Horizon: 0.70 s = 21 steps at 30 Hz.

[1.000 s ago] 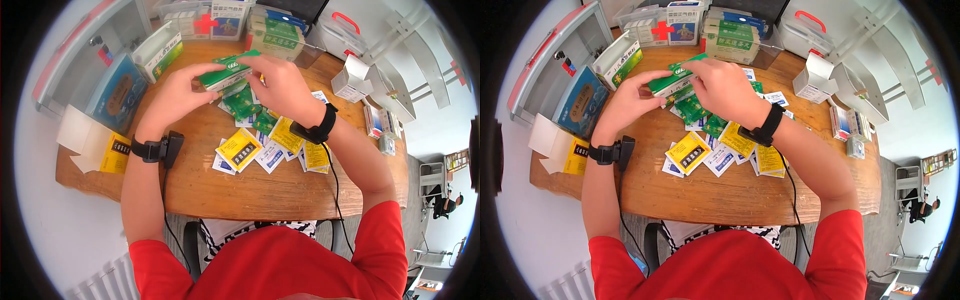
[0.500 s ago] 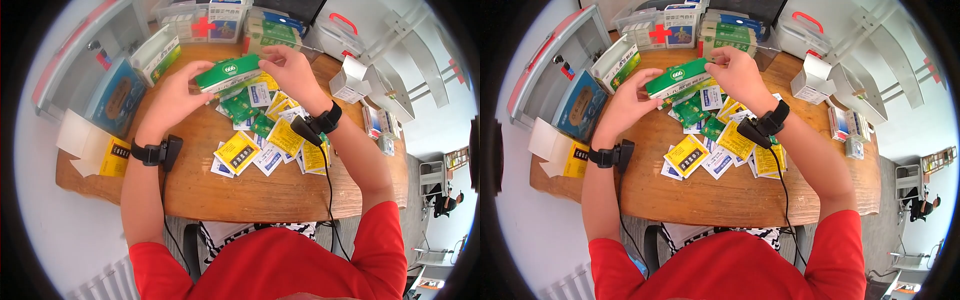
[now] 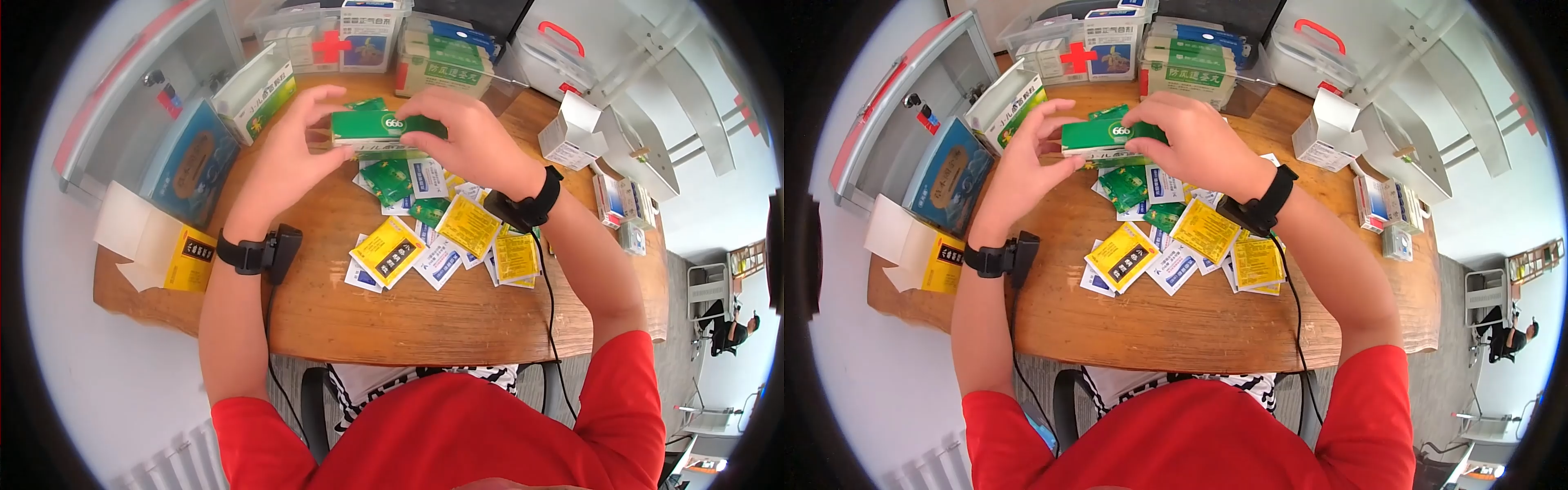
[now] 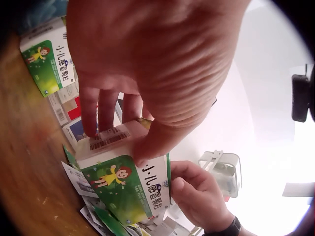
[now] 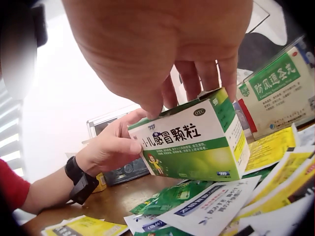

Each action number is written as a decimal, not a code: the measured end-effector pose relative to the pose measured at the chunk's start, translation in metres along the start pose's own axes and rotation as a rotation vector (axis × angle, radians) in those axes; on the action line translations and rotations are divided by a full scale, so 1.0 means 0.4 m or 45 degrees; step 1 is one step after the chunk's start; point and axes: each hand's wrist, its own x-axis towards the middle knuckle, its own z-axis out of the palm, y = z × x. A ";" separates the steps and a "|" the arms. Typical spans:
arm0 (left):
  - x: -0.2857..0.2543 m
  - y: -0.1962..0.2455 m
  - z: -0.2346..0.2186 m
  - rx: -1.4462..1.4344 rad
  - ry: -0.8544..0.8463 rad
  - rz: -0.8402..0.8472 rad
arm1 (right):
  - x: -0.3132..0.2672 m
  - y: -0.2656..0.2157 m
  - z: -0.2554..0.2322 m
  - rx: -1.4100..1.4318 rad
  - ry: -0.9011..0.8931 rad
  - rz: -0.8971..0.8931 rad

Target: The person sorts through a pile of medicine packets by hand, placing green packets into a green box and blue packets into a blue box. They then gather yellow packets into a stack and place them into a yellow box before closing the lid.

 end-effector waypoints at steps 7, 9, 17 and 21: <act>0.012 -0.037 0.005 -0.137 0.096 -0.051 | -0.004 -0.003 0.013 -0.009 0.068 -0.034; 0.012 -0.039 0.008 -0.186 0.103 -0.090 | -0.004 -0.004 0.017 0.020 0.087 0.003; 0.018 -0.054 0.024 -0.332 0.162 -0.100 | -0.013 -0.017 0.037 0.034 0.089 0.139; 0.021 -0.085 0.032 -0.445 0.156 -0.103 | -0.019 -0.009 0.051 0.018 0.079 0.019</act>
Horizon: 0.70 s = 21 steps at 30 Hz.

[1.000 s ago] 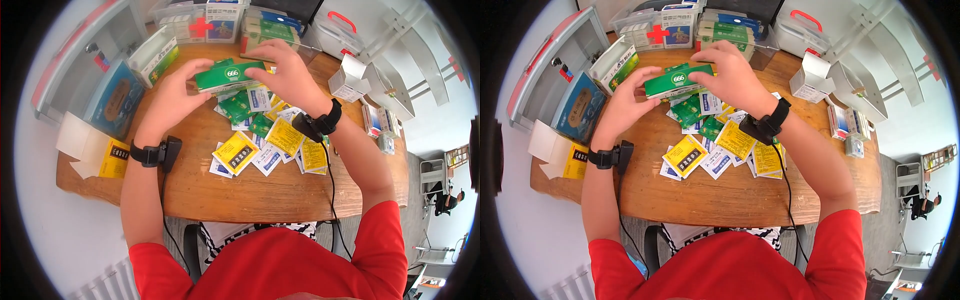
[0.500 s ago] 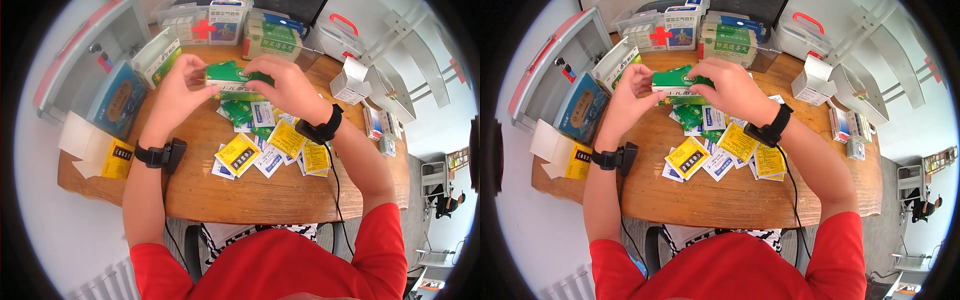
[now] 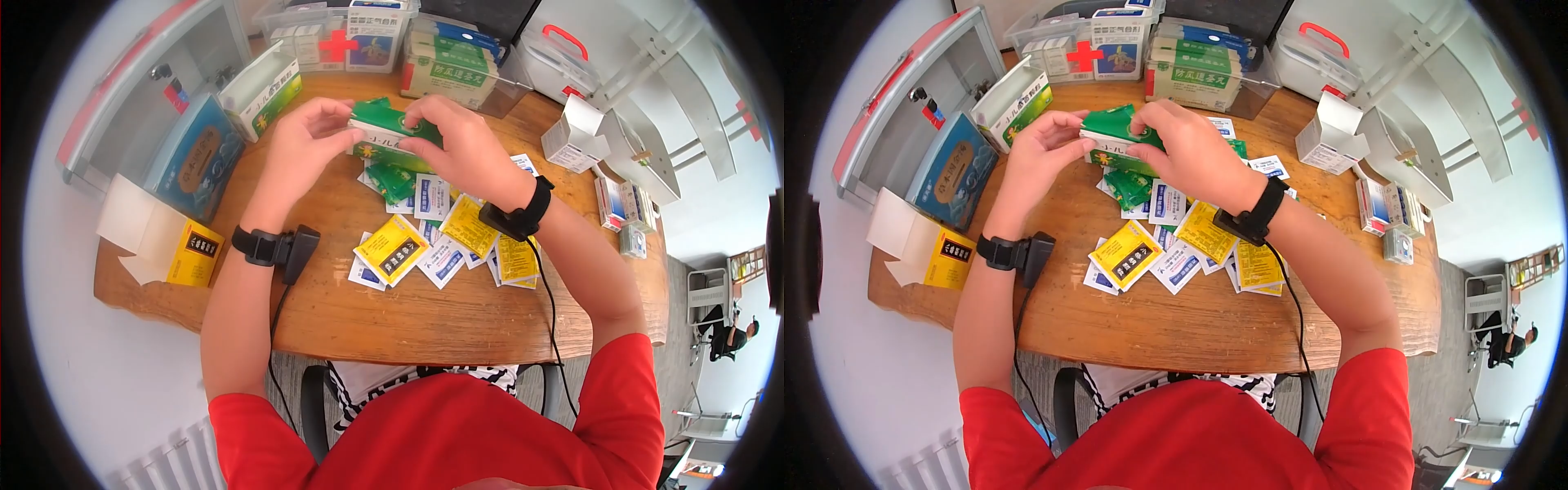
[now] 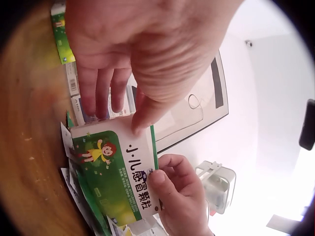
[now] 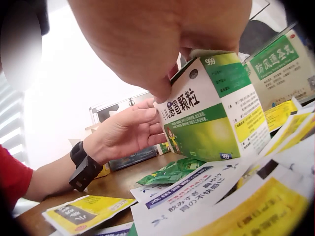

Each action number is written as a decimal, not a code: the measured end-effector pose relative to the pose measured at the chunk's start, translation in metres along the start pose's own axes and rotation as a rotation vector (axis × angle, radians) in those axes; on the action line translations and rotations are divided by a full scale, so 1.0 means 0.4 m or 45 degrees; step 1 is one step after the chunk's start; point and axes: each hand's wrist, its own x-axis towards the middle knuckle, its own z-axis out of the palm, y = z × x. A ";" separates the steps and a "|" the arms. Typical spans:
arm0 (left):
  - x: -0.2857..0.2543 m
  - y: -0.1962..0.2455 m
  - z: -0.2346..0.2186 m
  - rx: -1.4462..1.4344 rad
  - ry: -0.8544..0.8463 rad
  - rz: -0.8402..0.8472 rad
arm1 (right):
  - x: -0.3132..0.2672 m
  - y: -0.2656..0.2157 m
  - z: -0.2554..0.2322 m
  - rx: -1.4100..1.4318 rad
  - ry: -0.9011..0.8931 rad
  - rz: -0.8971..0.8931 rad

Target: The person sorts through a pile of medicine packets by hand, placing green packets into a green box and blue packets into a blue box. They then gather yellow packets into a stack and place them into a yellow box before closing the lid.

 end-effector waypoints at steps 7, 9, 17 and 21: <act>-0.004 0.000 0.007 -0.118 -0.014 -0.151 | -0.005 0.013 0.006 -0.028 0.015 -0.015; -0.005 0.000 0.008 -0.125 -0.012 -0.172 | -0.007 0.009 0.012 -0.026 0.051 -0.059; -0.006 -0.002 0.011 -0.151 0.013 -0.167 | -0.010 0.014 0.004 0.020 0.016 -0.047; -0.005 -0.002 0.009 -0.130 0.003 -0.173 | -0.008 0.023 0.000 0.076 0.024 -0.048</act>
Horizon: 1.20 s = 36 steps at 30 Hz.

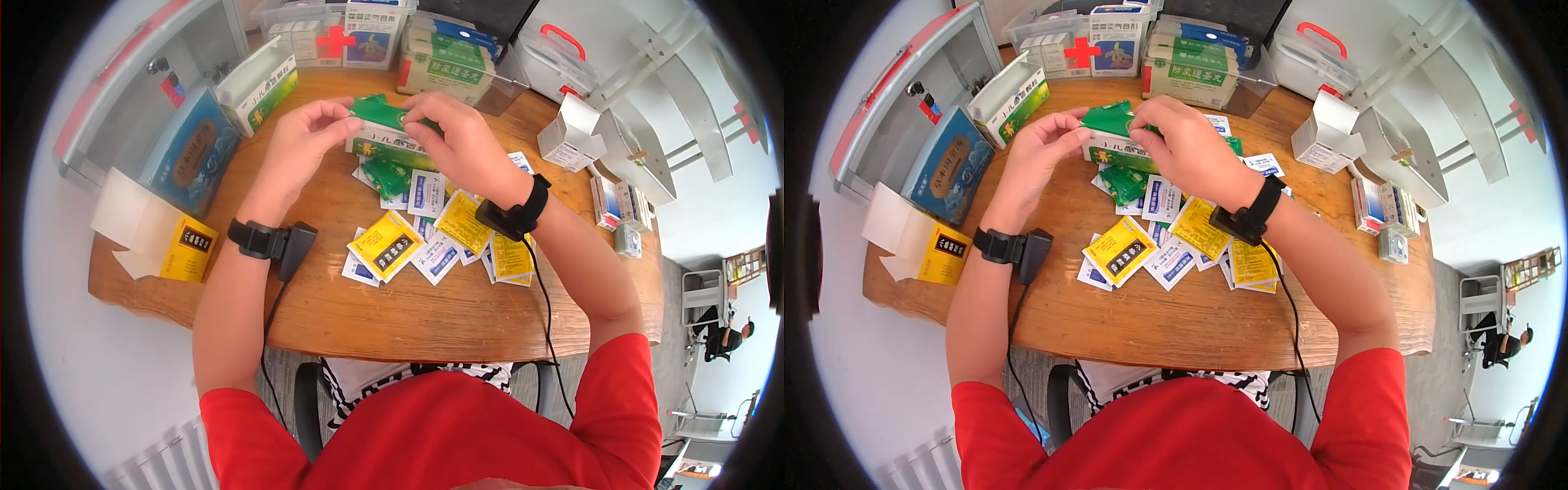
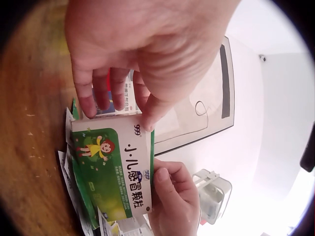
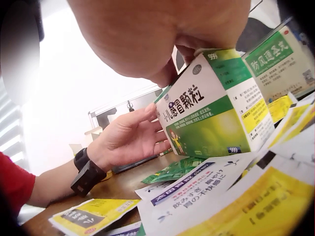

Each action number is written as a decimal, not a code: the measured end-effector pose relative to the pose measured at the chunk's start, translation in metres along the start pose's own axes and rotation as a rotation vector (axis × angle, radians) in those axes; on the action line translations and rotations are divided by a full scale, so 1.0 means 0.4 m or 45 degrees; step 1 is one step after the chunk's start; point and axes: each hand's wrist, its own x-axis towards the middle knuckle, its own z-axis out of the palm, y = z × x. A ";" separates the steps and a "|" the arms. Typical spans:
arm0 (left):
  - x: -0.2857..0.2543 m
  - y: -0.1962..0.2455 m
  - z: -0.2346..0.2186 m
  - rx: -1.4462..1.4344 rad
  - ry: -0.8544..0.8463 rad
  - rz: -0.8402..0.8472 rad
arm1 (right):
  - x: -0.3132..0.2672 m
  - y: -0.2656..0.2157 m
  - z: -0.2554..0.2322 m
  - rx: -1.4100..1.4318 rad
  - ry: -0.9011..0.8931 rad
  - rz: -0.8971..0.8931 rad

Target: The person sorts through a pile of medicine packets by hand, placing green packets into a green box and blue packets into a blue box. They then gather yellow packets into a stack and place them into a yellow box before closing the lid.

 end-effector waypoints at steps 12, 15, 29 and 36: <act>-0.005 0.024 0.004 0.085 -0.003 0.112 | -0.004 -0.010 -0.003 -0.066 -0.062 -0.026; -0.001 0.013 -0.009 0.206 -0.080 0.150 | -0.006 -0.016 -0.003 -0.078 -0.078 -0.041; -0.005 0.015 -0.004 0.261 -0.137 0.120 | -0.003 -0.023 -0.027 -0.092 -0.054 0.038; 0.000 -0.001 -0.001 0.333 -0.061 0.075 | 0.000 -0.020 -0.036 -0.118 -0.061 0.104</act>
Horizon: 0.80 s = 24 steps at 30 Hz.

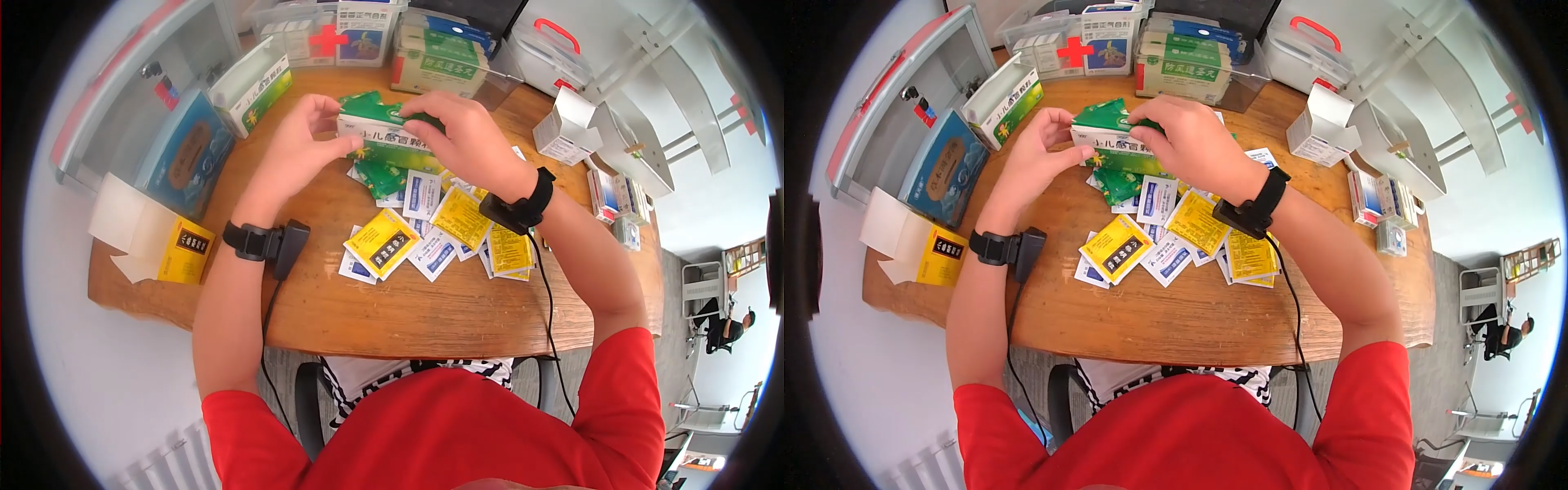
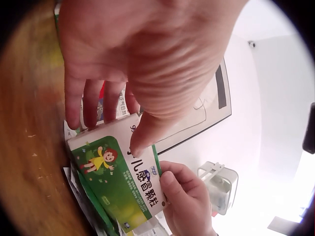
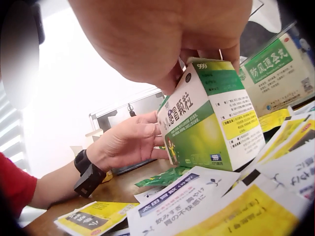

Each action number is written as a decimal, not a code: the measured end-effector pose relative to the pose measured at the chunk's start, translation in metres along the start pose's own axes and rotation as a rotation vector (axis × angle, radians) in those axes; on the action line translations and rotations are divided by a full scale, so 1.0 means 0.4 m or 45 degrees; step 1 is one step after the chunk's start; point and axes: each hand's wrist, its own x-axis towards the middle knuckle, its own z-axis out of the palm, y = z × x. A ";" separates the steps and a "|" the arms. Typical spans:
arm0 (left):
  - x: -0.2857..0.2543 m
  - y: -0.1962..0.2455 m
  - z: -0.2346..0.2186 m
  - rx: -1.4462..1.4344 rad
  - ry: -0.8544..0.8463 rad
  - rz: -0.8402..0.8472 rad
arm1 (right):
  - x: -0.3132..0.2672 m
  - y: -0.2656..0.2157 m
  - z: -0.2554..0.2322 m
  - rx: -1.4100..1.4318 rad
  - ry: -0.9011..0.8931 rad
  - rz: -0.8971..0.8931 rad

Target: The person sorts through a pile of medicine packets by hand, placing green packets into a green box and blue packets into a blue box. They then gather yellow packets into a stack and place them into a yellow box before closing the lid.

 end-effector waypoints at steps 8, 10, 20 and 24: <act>-0.001 0.001 0.007 0.121 0.019 0.065 | -0.006 -0.011 0.004 -0.024 0.025 0.101; 0.000 0.001 0.002 0.074 0.003 0.059 | -0.007 -0.013 0.006 -0.006 0.036 0.120; -0.013 0.047 0.006 0.315 0.132 0.136 | -0.032 -0.008 0.029 0.097 0.197 -0.010; -0.015 0.046 0.004 0.132 0.075 0.091 | -0.047 -0.004 0.027 -0.005 0.175 -0.163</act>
